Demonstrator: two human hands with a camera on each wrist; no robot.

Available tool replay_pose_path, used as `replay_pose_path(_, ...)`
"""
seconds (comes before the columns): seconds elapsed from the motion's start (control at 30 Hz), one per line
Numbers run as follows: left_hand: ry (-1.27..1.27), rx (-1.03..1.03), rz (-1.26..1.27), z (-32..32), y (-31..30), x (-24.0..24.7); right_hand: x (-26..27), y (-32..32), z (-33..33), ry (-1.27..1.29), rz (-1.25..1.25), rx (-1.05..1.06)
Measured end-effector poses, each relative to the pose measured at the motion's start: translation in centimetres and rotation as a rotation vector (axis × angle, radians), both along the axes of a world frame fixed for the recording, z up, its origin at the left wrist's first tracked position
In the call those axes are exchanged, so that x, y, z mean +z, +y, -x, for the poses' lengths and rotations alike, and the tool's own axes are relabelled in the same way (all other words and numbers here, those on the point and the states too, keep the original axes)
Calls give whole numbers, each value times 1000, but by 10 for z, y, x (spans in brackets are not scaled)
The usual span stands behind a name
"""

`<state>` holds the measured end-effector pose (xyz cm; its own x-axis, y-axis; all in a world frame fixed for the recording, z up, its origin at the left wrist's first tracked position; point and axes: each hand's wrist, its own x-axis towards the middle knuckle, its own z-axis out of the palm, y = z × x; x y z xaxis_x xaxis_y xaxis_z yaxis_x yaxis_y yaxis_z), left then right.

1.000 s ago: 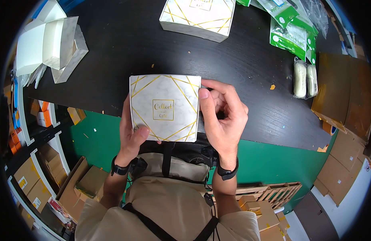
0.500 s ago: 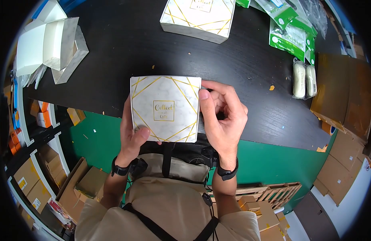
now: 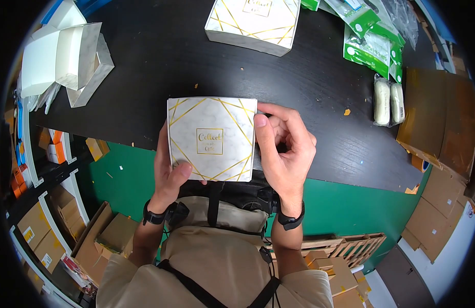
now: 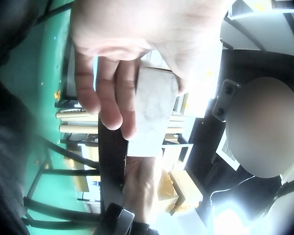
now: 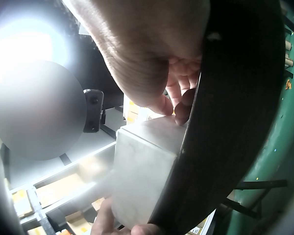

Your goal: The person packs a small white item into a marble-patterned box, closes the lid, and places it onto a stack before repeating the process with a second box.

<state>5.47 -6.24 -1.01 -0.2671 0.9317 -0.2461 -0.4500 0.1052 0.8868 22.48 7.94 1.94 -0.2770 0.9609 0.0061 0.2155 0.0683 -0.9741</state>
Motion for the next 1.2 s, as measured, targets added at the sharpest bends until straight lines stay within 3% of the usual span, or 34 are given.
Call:
replay_pose_path(0.7,-29,-11,87,-4,-21,28,-4,-1,-4,-11,-64,75)
replay_pose_path(0.8,-30,-88,128,1,-27,40,-5,0,-4,13,-72,84)
replay_pose_path(1.2,-6,-26,115,-17,-55,58,-14,3,-8,25,-137,118)
